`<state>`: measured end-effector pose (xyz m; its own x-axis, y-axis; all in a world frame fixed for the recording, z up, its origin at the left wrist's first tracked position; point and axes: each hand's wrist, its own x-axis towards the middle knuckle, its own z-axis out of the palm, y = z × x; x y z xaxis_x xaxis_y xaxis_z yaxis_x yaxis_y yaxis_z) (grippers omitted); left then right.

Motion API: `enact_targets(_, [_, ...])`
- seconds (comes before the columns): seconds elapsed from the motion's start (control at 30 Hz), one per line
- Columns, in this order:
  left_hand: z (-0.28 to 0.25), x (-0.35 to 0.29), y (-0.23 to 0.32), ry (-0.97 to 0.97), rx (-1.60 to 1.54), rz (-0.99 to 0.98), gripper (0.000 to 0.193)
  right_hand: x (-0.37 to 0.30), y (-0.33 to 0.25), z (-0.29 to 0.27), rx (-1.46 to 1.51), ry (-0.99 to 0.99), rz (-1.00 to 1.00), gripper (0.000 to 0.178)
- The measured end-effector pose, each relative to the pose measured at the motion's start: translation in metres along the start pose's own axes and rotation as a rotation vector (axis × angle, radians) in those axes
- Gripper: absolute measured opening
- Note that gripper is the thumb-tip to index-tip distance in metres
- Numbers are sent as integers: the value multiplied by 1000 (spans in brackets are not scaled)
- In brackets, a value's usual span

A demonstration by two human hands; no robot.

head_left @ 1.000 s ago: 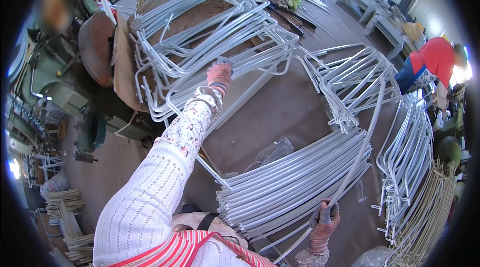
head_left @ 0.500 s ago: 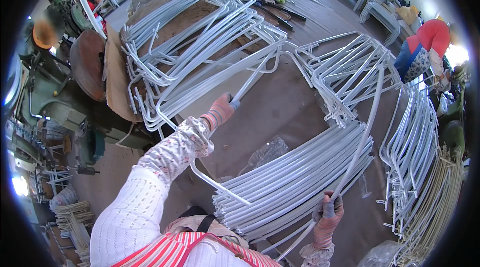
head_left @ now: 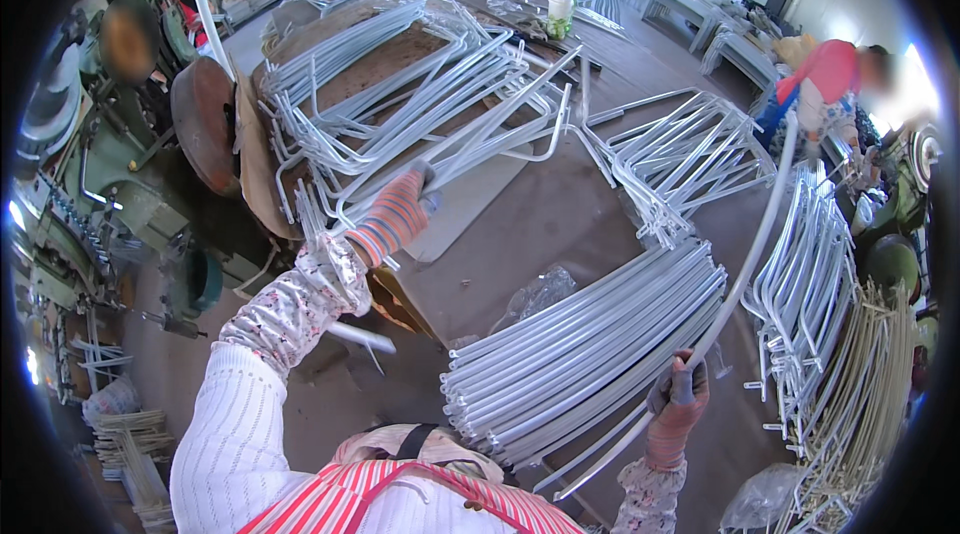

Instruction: The person repeatedly picks up straight metal rods, bends them into U-shapes using a manual bending machine, and stacks the finished pieces on the floor. The process is continuous and repetitive, with the person handling one rod at a time.

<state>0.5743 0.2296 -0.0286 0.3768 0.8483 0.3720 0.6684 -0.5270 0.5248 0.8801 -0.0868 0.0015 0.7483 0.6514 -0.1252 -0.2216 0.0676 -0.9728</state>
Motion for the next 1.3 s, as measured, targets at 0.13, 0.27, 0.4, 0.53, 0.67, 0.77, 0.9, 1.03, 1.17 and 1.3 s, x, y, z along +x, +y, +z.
enact_targets(0.13, [-57, -8, 20, 189, 89, 195, 23, -24, -8, 20, 5, -69, -65, 14])
enact_targets(0.27, [-140, -61, 26, 327, -149, 244, 30, -73, -22, 52, 109, -107, -121, 15])
enact_targets(0.4, [-236, -178, -10, 193, -466, -56, 34, -126, -27, 97, 282, -177, -142, 12])
enact_targets(0.53, [-292, -290, -44, 427, -134, -58, 32, -167, 0, 184, 412, -409, -60, 21])
enact_targets(0.67, [-332, -431, -94, 491, -104, -171, 24, -220, 52, 273, 585, -375, 130, 28])
enact_targets(0.77, [-362, -534, -110, 510, -70, -412, 19, -283, 91, 331, 529, -367, 397, 42])
enact_targets(0.9, [-395, -600, -87, 377, -149, -855, 17, -343, 140, 359, 634, -898, 749, 53])
enact_targets(1.03, [-418, -642, -79, 460, -212, -1057, 17, -400, 151, 409, 519, -1032, 817, 53])
enact_targets(1.17, [-445, -645, -82, 529, -196, -1195, 17, -429, 154, 471, 439, -1106, 791, 21])
enact_targets(1.3, [-466, -622, -114, 534, -234, -1214, 17, -435, 168, 532, 409, -1069, 666, 16])
